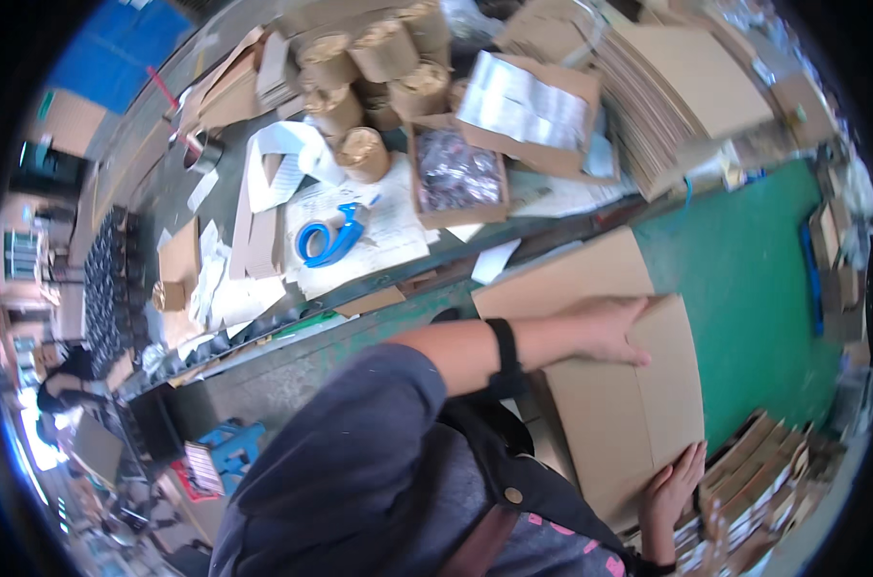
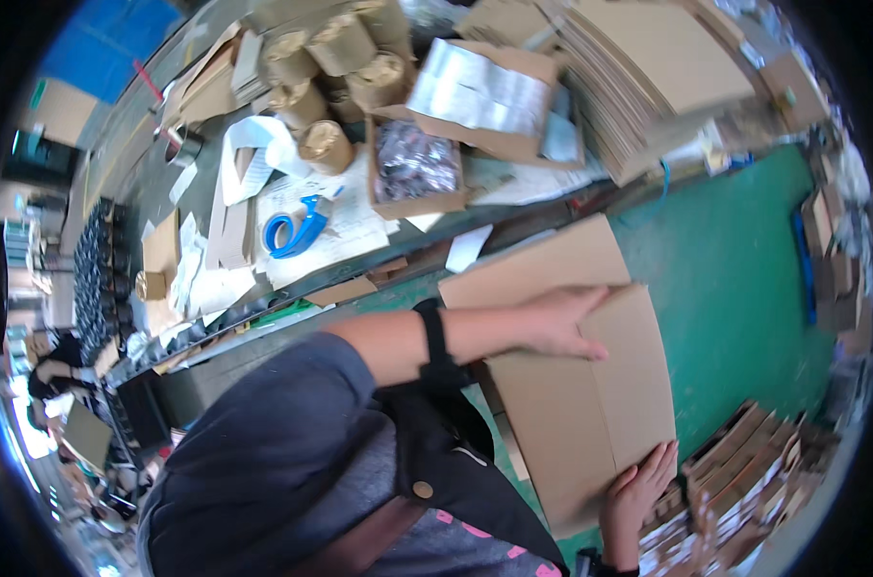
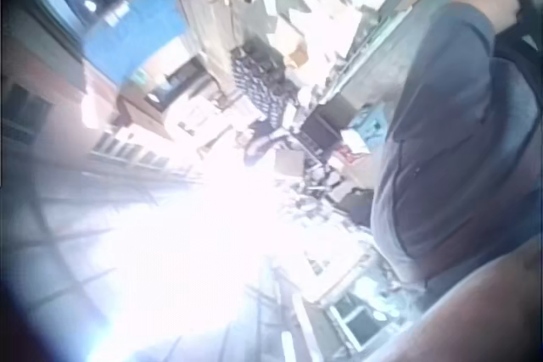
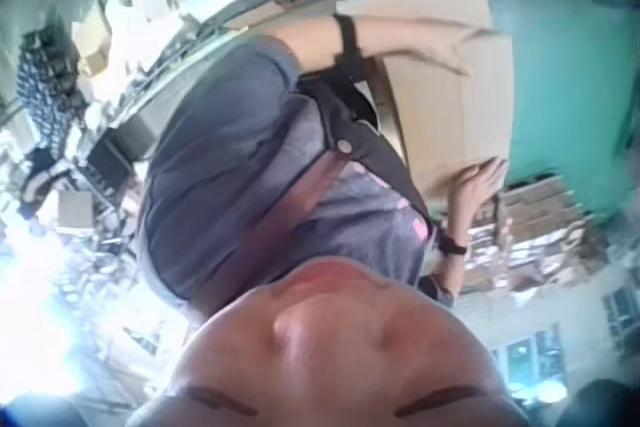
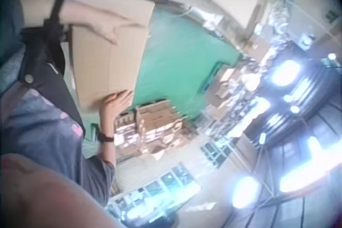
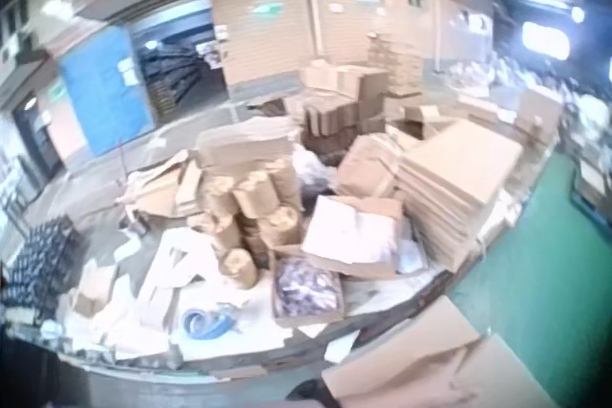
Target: Packing various manufacturing parts and materials into cardboard boxes and sealing them with tape.
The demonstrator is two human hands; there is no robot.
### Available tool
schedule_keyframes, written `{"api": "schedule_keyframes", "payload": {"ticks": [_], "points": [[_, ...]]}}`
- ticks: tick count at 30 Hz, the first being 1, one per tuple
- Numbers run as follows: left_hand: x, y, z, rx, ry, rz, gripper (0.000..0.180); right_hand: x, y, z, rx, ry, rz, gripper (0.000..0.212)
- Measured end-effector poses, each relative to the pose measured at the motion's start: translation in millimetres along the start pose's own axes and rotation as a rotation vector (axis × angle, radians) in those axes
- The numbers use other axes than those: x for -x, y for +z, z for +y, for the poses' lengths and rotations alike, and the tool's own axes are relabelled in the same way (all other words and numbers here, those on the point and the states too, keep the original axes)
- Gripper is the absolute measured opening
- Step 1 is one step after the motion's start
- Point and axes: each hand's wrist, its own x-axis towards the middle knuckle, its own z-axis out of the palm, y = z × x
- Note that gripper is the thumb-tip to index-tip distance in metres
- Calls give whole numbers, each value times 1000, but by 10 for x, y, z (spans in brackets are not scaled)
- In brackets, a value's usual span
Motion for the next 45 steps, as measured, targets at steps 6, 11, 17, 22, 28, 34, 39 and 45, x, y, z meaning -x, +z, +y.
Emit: {"api": "schedule_keyframes", "payload": {"ticks": [6,11,17,22,28,34,39,45], "points": [[291,-143,196,129,-191,-28,100,-1181,-2389,-2466,-888,-434,-664,41],[397,-722,-342,143,-238,193,91,-2429,-1120,-4805,-892,-326,-1295,46],[761,-1250,-1342,304,-294,513,85,-2080,788,-6121,-732,-229,-674,92],[808,-1173,-1679,372,-374,650,80,-2312,579,-6009,-669,-317,-609,60],[287,-639,-1030,305,-181,498,74,-2695,-1072,-4620,-607,-390,-510,61],[-150,298,-197,188,129,207,75,-859,-2422,-1871,-1176,187,-8,85],[-4,55,-24,216,65,-7,69,251,-2466,-851,-1110,365,76,81],[135,9,-7,452,-42,-73,73,49,-1016,-567,-423,24,249,74]]}}
